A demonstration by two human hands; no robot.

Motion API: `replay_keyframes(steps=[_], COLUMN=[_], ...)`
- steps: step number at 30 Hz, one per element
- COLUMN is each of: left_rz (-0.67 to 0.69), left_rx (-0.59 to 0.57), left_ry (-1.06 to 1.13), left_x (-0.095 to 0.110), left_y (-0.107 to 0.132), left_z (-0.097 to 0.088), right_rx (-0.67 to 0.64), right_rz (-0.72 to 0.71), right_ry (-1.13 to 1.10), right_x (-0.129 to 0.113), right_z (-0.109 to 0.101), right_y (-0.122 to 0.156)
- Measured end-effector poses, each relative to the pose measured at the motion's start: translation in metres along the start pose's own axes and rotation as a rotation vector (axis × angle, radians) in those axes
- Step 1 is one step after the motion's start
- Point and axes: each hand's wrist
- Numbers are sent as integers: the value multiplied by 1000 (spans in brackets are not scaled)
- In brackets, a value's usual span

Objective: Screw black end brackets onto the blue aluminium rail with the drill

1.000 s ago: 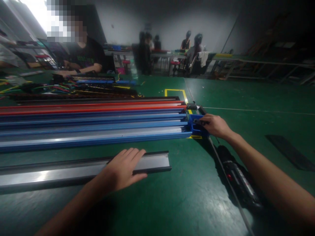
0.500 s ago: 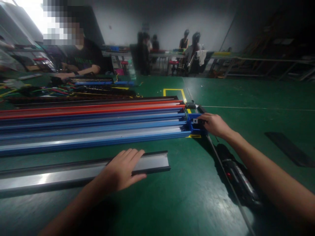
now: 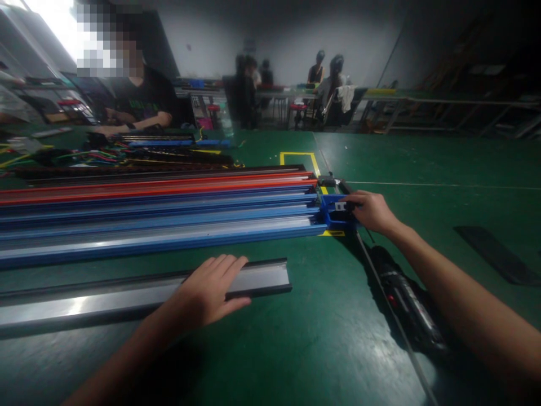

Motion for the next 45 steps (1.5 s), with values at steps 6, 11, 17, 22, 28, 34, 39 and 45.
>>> replay_keyframes(steps=[6, 11, 17, 22, 28, 34, 39, 45], left_rz=[-11, 15, 37, 24, 44, 23, 20, 33], left_rx=[5, 18, 55, 46, 59, 56, 70, 55], left_ry=[13, -1, -9, -1, 8, 17, 11, -2], left_x=[1, 1, 2, 4, 3, 2, 2, 3], left_y=[-2, -2, -2, -3, -3, -2, -2, -3], left_z=[-2, -1, -2, -4, -4, -2, 0, -2], right_rx=[-5, -14, -24, -147, -301, -428, -468, -484], right_rz=[-144, -128, -95, -112, -61, 58, 8, 55], right_ry=[-15, -15, -33, -79, -109, -142, -166, -133], right_x=[3, 4, 7, 4, 0, -2, 1, 7], right_z=[4, 4, 6, 3, -1, -8, -10, -5], right_y=[2, 1, 0, -1, -1, -1, -3, -3])
Point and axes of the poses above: each hand's wrist, its own y-axis away from the middle knuckle, its own z-axis out of the palm, x = y × z, and after that the axes turned 7 degrees about z, right-handed
